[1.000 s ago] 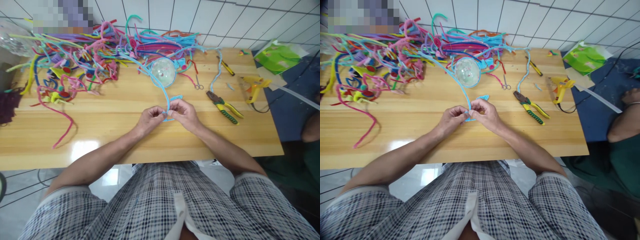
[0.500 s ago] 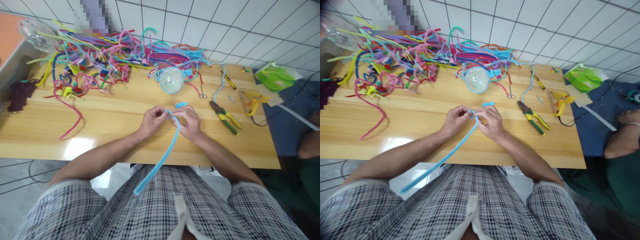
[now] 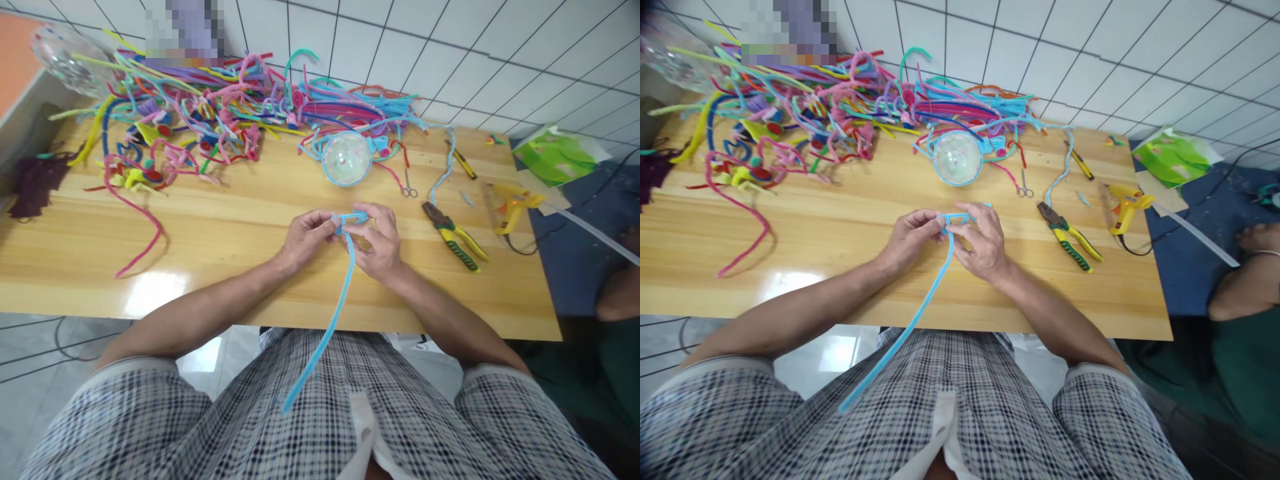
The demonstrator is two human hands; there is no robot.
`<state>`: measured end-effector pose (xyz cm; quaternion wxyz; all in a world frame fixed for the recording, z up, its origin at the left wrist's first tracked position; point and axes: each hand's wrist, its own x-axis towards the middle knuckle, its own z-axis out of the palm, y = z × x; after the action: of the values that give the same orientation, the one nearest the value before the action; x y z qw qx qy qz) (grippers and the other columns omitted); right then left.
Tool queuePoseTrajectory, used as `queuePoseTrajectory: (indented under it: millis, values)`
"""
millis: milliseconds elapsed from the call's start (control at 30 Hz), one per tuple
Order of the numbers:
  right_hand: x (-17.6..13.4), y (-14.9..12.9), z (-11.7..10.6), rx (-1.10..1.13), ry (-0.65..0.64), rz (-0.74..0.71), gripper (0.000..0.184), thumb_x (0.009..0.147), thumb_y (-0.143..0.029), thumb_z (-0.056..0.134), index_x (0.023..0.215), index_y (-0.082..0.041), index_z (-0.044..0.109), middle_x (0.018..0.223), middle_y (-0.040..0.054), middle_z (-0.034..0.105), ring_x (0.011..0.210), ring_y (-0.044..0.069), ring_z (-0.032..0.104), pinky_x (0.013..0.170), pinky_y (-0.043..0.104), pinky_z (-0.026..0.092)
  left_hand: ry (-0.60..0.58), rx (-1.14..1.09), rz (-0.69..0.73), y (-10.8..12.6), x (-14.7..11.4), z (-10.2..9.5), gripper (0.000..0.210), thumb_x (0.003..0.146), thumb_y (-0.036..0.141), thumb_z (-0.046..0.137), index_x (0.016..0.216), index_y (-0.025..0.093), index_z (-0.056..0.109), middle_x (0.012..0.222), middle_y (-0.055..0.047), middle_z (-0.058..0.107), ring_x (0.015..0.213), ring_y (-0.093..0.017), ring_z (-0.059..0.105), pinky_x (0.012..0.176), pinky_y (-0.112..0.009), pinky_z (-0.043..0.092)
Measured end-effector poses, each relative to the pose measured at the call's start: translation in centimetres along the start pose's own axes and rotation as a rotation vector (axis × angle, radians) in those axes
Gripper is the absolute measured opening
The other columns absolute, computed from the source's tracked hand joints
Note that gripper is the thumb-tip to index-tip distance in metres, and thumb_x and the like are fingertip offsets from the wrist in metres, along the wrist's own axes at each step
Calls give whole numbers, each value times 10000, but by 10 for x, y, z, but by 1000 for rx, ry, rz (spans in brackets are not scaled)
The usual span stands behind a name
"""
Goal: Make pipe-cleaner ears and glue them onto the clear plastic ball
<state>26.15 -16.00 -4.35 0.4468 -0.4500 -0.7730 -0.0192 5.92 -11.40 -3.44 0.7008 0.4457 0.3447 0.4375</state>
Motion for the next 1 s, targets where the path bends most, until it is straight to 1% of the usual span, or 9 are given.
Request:
queuePoseTrajectory:
  millis: [200,367,500,633,733,833,867,900,1000]
  values:
    - [0,0,-1,9,-43,36,186,994,-276,797,1131,-393,843,1489,68,746,1308,372,732,1114,635,591,-34,-51,-40,-3,3,-1,590,661,680,1065,876,179,839,719,-16,775,632,-123,668,657,-267,570]
    - [2,-1,-5,-13,-21,-41,207,993,-235,777,1145,-368,822,1480,93,745,1305,367,738,1079,624,612,-41,-53,-65,-2,5,-1,618,647,678,1074,875,160,827,707,-20,767,621,-118,665,640,-263,559]
    - [1,0,-5,-53,-84,-19,194,988,-241,778,1135,-359,827,1499,98,746,1325,372,726,1111,631,597,-29,-45,-71,1,3,0,564,664,634,1070,844,157,830,701,-21,768,602,-112,655,640,-265,559]
    - [0,1,-3,-13,-124,31,154,985,-278,795,1107,-362,838,1486,86,749,1339,381,717,1149,638,583,12,-18,-57,3,2,1,448,689,547,1039,803,169,827,680,-10,752,574,-107,623,618,-266,548]
    - [0,-3,-5,20,-97,73,175,997,-260,767,1119,-367,833,1450,88,756,1313,365,723,1090,614,617,57,-7,-30,5,3,1,390,712,516,1007,790,183,821,655,3,730,571,-109,606,612,-269,543]
    - [3,-10,-7,113,-34,201,129,1005,-289,753,1117,-328,805,1347,107,771,1245,337,733,1030,567,632,106,-3,15,5,4,1,399,722,530,999,778,187,803,669,3,728,587,-108,604,613,-269,538]
    - [4,-13,-7,174,-23,273,86,1009,-328,760,1089,-312,787,1270,100,781,1195,318,739,1005,538,631,118,-1,30,6,4,1,407,723,538,999,779,188,799,672,5,726,592,-108,604,613,-268,535]
    - [5,-15,-7,252,-27,361,95,1012,-383,771,1054,-298,766,1178,84,787,1122,294,744,967,502,627,128,-1,44,6,4,2,412,724,544,1000,781,189,796,673,7,725,596,-109,604,611,-267,532]
    - [9,-22,0,539,-134,653,337,962,-581,833,966,-267,709,931,19,767,866,212,701,805,383,581,136,-1,60,6,3,3,401,736,535,998,791,193,797,674,12,722,601,-110,603,615,-267,529]
